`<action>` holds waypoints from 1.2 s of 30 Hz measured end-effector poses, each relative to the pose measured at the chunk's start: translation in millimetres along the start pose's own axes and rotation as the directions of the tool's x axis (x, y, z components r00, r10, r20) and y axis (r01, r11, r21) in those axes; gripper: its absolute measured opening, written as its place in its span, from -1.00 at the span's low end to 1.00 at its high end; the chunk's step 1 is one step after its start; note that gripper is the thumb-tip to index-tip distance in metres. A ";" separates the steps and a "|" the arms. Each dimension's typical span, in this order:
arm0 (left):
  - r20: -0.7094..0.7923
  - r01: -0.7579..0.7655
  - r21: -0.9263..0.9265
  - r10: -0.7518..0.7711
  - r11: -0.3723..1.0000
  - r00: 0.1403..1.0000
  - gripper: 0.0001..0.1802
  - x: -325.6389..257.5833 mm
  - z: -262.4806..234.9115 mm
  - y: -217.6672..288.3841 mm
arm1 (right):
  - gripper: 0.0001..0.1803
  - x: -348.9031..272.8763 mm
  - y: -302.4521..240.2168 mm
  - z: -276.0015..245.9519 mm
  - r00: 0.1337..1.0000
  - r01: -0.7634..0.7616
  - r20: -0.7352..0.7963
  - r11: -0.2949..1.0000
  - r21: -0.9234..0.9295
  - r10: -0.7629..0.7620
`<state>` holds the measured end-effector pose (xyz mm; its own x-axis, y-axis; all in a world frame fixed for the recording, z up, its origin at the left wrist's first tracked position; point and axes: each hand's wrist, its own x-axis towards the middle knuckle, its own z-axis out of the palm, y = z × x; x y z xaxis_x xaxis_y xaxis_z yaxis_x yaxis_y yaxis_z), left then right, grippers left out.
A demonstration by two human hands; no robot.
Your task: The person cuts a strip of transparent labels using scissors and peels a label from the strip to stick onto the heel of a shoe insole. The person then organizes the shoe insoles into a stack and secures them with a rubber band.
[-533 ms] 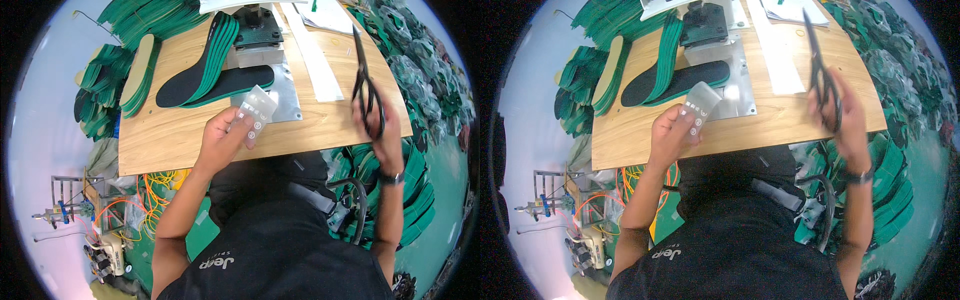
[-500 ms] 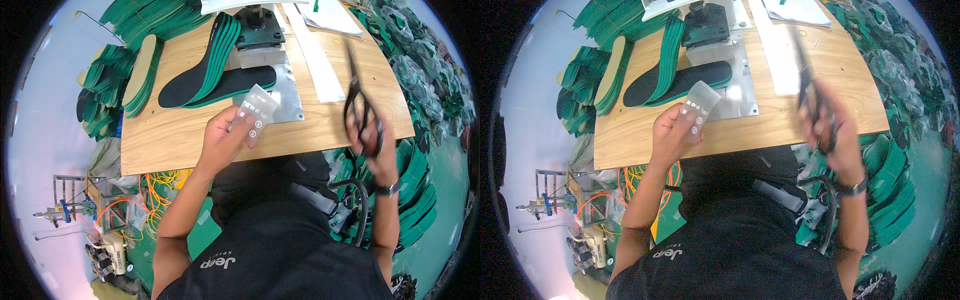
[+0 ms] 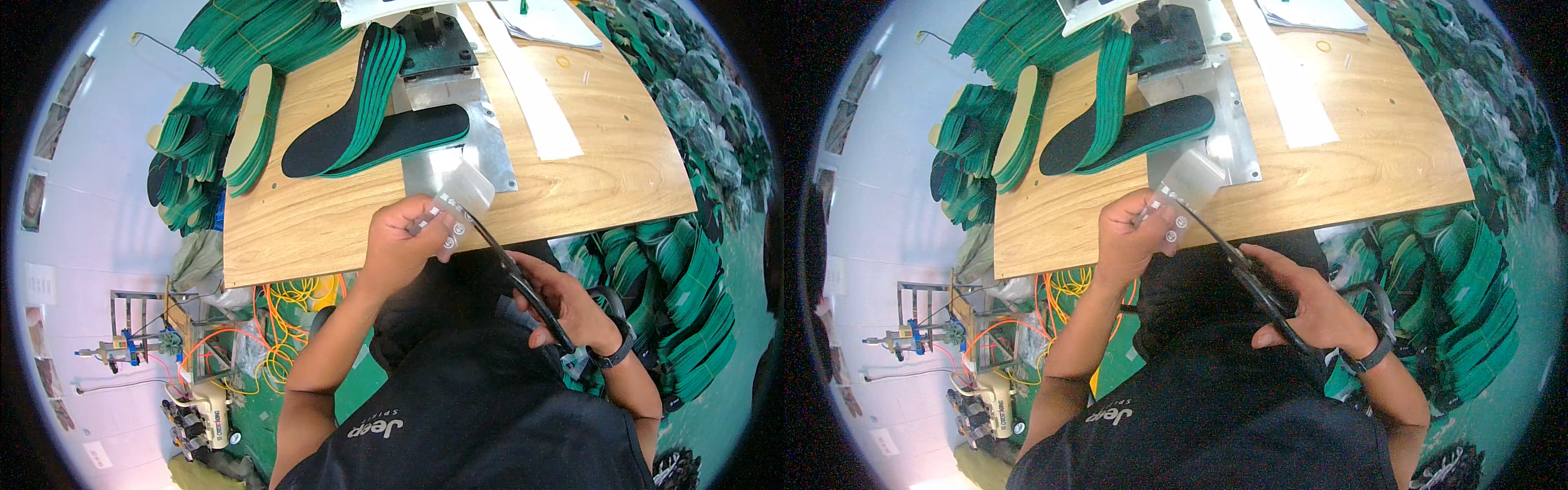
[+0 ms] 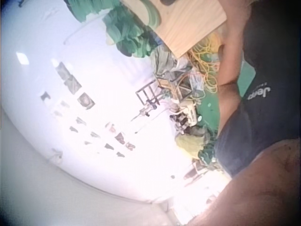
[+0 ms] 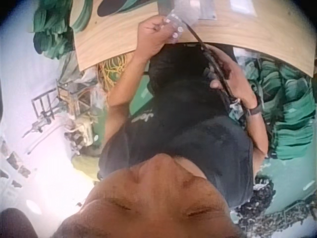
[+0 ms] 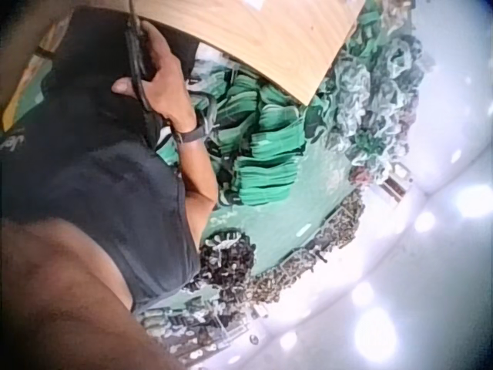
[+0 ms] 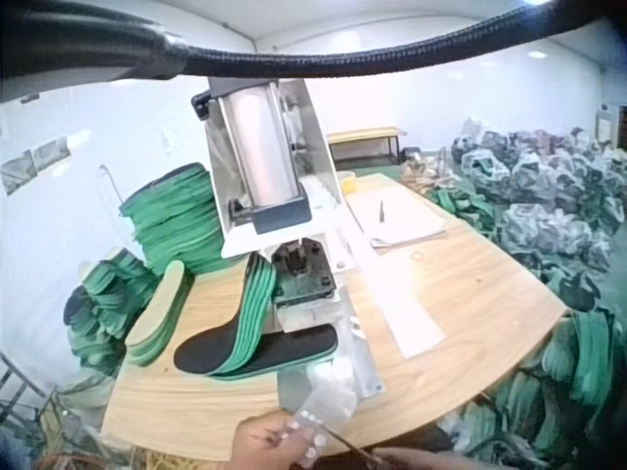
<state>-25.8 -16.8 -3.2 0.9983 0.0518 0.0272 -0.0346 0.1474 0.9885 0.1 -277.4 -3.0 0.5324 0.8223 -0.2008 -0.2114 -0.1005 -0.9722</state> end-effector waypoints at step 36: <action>0.557 -0.663 0.593 0.361 0.457 0.748 -0.91 31.1 25.7 -21.3 | -0.47 6.9 -37.8 -124.5 0.557 -0.310 -0.731 0.718 -0.624 -0.395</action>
<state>7.2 -43.7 -19.6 0.7603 -0.4581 0.4606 -0.6494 -0.5530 0.5219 113.9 -337.6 17.5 0.9789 0.0884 0.1841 0.1947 -0.6762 -0.7105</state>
